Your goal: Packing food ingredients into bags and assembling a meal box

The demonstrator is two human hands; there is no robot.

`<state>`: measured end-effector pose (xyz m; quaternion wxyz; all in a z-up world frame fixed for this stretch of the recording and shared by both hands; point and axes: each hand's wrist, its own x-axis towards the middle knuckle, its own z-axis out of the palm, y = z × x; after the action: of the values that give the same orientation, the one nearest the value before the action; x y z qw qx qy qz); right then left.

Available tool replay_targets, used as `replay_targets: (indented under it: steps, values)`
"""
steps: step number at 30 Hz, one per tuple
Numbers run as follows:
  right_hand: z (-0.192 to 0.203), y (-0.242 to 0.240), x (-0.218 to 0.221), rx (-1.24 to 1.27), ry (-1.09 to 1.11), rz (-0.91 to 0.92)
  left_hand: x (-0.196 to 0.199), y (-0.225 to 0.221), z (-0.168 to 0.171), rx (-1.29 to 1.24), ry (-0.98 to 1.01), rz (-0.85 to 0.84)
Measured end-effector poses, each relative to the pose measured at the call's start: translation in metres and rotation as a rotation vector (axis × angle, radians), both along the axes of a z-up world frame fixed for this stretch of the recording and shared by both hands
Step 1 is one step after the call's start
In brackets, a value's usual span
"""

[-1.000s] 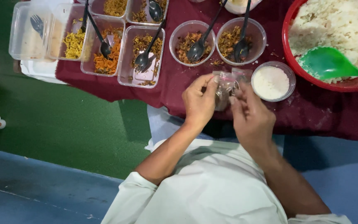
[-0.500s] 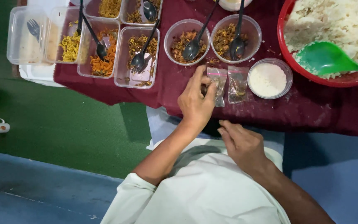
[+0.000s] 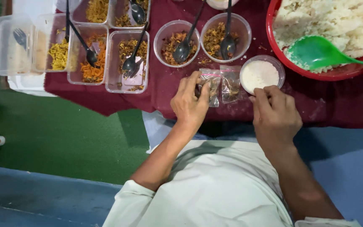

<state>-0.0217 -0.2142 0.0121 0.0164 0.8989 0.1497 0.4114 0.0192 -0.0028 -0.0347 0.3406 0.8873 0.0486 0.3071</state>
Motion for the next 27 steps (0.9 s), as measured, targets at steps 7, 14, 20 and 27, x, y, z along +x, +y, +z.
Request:
replay_targets:
  steps: [7,14,20,27]
  values:
    - [-0.007,-0.012,-0.002,0.005,-0.028,0.01,-0.004,0.002,0.004,0.049,-0.078,-0.053]
    - [0.003,-0.015,-0.02,0.025,0.035,0.02,-0.009,0.004,0.015,0.011,-0.108,-0.132]
    - [-0.001,-0.017,-0.023,0.094,0.056,0.067,-0.007,0.006,0.012,-0.026,-0.11,-0.141]
    - [0.002,0.001,-0.042,0.114,-0.076,0.11,-0.003,0.006,-0.001,-0.012,-0.204,-0.082]
